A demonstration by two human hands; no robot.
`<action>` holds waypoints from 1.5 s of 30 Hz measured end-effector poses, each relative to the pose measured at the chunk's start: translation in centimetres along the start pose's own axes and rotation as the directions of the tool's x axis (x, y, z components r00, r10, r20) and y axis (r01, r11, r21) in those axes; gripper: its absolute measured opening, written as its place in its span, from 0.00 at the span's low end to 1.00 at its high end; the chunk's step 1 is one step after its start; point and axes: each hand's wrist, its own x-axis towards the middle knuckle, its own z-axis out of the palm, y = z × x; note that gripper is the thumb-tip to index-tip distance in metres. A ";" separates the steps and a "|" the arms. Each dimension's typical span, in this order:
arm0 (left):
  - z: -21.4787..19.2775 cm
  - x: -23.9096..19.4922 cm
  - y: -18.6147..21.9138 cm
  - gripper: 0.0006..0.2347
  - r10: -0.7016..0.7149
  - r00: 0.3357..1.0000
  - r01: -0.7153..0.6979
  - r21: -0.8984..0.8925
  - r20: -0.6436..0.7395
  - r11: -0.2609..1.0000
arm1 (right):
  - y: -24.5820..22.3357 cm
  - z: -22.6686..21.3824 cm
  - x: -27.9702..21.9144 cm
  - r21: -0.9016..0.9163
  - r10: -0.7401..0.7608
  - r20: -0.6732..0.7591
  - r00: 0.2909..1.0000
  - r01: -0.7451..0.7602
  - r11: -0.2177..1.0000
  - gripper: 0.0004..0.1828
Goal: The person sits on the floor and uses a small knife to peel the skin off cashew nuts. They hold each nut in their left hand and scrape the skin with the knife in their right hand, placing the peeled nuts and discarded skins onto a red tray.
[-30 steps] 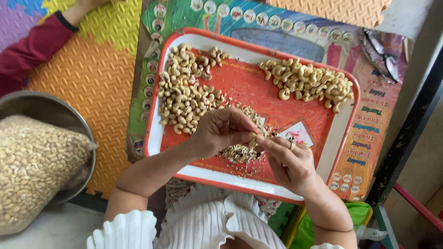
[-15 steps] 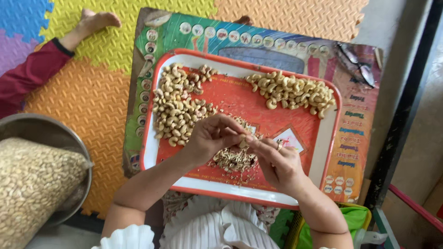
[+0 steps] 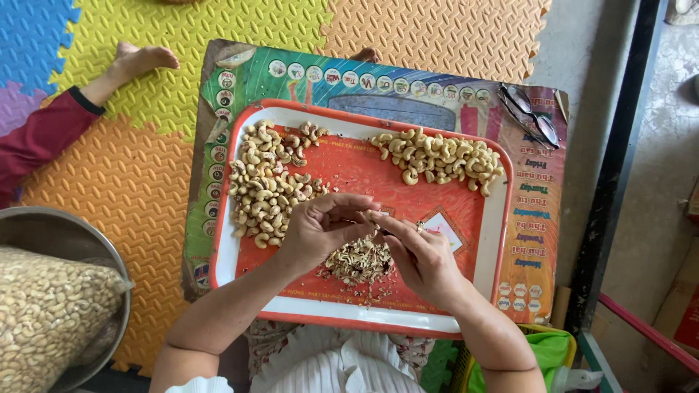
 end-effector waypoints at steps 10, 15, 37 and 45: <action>0.1 -1.0 -0.9 0.18 0.037 0.998 -0.036 -0.012 0.045 0.999 | 0.9 -0.4 -1.3 0.080 0.048 0.039 0.998 -0.051 0.996 0.16; 0.0 -1.1 -0.7 0.19 0.042 0.997 -0.038 -0.064 0.058 0.997 | 1.3 -1.2 -2.7 0.333 0.197 0.049 0.979 -0.202 0.921 0.16; -0.1 -1.5 -0.5 0.18 0.063 0.993 -0.061 -0.022 0.104 0.998 | -0.5 -0.6 -0.6 0.114 -0.009 0.073 0.997 0.001 0.993 0.19; 0.0 -1.5 -0.9 0.17 0.050 0.995 -0.049 -0.016 0.085 0.999 | 1.2 -0.1 -2.4 -0.018 -0.091 0.029 0.995 0.092 0.996 0.19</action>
